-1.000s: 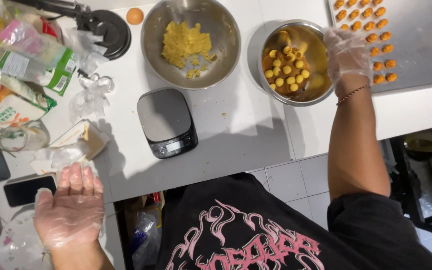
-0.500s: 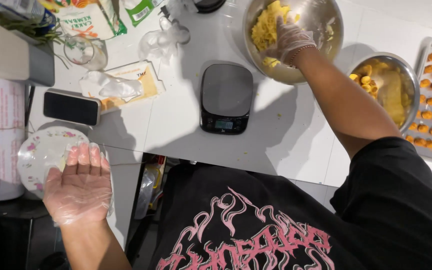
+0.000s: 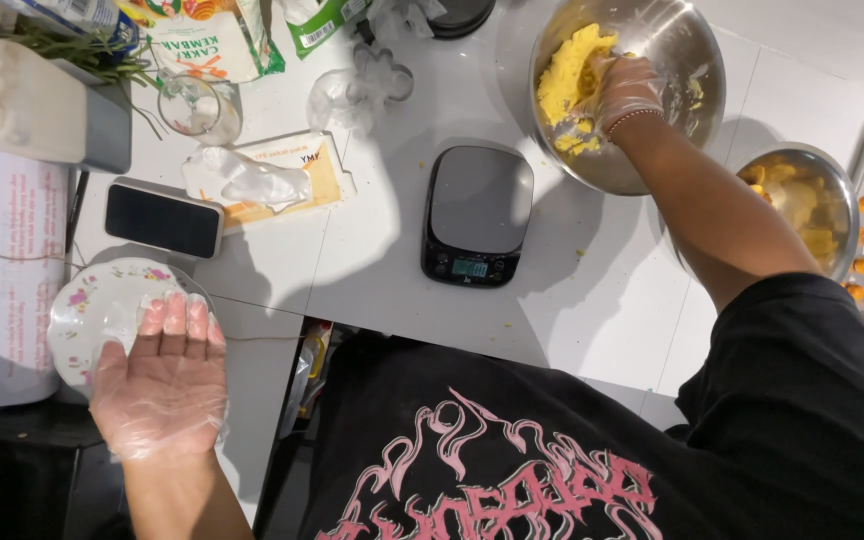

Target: Portioning dough, weighing it on a digital scale, and rolling it into small balls.

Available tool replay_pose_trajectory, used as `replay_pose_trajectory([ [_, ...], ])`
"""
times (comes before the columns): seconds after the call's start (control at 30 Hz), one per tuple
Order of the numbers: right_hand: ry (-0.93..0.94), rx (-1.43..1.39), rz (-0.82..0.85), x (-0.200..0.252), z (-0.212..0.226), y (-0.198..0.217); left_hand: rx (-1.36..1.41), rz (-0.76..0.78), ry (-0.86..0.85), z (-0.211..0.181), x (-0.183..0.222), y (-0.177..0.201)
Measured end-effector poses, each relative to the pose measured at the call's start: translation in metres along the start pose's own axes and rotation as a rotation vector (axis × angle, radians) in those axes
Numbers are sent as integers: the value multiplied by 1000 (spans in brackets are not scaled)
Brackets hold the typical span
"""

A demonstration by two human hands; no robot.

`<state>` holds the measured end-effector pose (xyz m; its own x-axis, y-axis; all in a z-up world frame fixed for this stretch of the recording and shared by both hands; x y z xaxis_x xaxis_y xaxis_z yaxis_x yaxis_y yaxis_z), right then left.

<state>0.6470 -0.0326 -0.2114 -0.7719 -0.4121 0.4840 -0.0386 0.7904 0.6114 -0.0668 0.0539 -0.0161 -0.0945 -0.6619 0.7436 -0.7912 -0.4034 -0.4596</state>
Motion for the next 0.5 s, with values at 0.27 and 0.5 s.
replay_pose_trajectory([
  [0.27, -206, -30, -363, -34, 0, -40, 9, 17, 14, 6, -15, 5],
  [0.5, -31, -312, -31, 8, -2, -4, -16, 2, 37, 14, -18, -3],
])
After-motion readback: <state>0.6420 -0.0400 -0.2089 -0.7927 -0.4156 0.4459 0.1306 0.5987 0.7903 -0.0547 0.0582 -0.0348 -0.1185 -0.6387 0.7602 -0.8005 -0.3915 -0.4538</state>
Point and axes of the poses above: each hand's wrist, its own x-axis away from the middle knuckle, its own y-axis out of the back of the hand, z = x × y, the point moved 6 cm from there along -x, towards the middle knuckle, and after that the axes turned 8 degrees about z, right-handed, at the moved point
